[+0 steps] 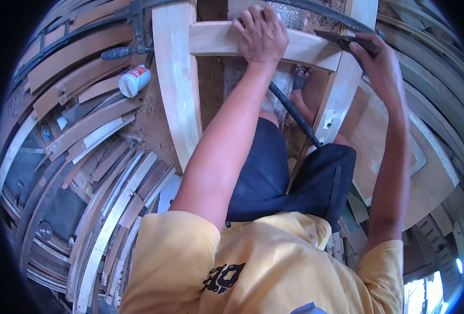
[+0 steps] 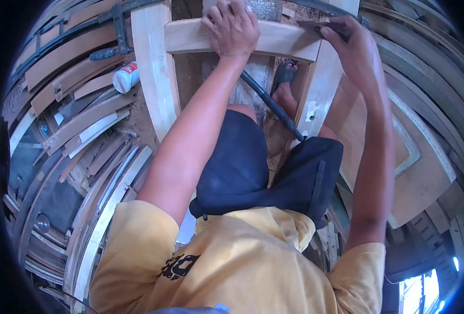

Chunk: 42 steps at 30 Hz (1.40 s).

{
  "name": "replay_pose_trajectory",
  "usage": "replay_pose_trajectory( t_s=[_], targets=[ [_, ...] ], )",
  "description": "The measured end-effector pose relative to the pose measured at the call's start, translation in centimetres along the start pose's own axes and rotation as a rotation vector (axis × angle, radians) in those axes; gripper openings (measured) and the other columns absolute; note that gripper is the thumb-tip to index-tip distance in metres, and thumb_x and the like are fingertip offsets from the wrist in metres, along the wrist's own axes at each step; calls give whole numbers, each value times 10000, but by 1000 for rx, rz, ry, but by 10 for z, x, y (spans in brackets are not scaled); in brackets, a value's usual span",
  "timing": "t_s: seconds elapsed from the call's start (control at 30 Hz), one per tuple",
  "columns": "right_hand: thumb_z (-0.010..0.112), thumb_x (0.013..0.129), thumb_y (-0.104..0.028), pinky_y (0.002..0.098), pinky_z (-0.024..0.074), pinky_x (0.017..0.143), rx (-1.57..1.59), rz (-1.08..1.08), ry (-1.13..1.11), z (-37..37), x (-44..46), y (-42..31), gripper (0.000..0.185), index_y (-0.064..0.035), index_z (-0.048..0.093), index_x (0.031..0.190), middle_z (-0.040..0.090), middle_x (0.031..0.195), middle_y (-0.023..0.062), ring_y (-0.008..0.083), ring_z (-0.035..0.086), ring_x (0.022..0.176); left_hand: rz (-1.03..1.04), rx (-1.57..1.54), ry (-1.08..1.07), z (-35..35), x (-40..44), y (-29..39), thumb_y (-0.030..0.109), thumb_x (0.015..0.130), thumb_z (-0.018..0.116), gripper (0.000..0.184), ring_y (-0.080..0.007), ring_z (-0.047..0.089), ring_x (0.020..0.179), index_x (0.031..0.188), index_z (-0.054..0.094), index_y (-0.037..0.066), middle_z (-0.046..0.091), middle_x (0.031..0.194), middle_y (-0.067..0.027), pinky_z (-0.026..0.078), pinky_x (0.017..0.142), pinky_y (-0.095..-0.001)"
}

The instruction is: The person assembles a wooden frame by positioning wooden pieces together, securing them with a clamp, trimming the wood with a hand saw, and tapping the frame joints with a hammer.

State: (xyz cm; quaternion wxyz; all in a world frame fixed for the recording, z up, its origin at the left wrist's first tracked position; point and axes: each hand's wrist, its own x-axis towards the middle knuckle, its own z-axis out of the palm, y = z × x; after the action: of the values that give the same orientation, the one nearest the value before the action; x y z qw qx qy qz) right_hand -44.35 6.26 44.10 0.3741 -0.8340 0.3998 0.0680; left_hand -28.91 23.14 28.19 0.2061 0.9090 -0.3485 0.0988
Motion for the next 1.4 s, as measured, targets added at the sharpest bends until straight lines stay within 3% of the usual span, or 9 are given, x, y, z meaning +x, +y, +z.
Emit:
replay_pose_trajectory(
  t_s=[0.37,0.67,0.83,0.9,0.93,1.0,1.17,1.23,1.4],
  targets=[
    [599,938,-248,464,586,620,-697,-32,-668,32,159,-74,406,103,722,775,721,710,221,351,738,670,-35,110,-117,-19,3,4,307,867,672,358,-349,566,1109,1119,627,57,616,1172,-162,442,1006,-536],
    [690,1042,-231,371,521,983,126,-111,-52,-15,-44,41,329,-16,638,1285,728,1164,121,185,692,1100,-20,81,-51,-15,7,2,289,914,611,311,-369,559,1073,1119,596,56,610,1149,-194,425,961,-570],
    [654,1062,-190,289,481,723,-49,-221,104,15,13,15,268,-65,618,1297,659,997,40,106,564,827,-29,78,-105,-13,8,0,270,900,617,296,-391,556,1099,1092,608,44,603,1121,-192,426,963,-575],
    [697,1042,-224,325,529,822,-148,115,-178,3,66,-42,316,-48,601,1287,669,1056,101,105,611,933,-45,79,-101,-2,2,2,298,886,635,326,-383,521,1073,1096,530,71,567,1113,-181,367,958,-576],
    [610,880,-105,477,607,587,-155,77,-167,3,70,-93,340,176,661,1063,752,836,274,358,770,721,-34,76,-83,-1,-1,2,302,861,666,371,-380,526,1070,1116,539,63,571,1126,-182,366,954,-574],
    [620,880,-86,465,582,538,-434,138,-323,32,118,-84,286,172,656,996,727,786,289,359,758,681,-28,80,-69,5,-3,0,307,849,685,394,-381,526,1078,1120,542,60,573,1135,-183,364,957,-577],
    [578,897,-77,479,545,519,-184,97,-196,4,72,-71,210,111,664,936,717,739,237,376,733,639,42,226,63,0,-3,0,279,888,629,323,-405,545,1121,1101,609,36,595,1102,-191,423,968,-585],
    [693,1046,-229,307,509,817,-77,-134,-123,-5,17,17,301,-50,600,1270,629,1003,59,104,593,940,-48,147,-106,-21,0,6,283,885,634,358,-406,536,1152,1138,609,32,599,1130,-193,415,996,-595],
    [726,1026,-244,288,478,867,427,-8,235,30,-73,30,300,-36,603,1205,633,1025,47,115,579,922,-61,96,-117,-12,1,5,293,854,676,383,-388,527,1126,1131,563,54,587,1151,-185,364,1002,-582]
  ],
)
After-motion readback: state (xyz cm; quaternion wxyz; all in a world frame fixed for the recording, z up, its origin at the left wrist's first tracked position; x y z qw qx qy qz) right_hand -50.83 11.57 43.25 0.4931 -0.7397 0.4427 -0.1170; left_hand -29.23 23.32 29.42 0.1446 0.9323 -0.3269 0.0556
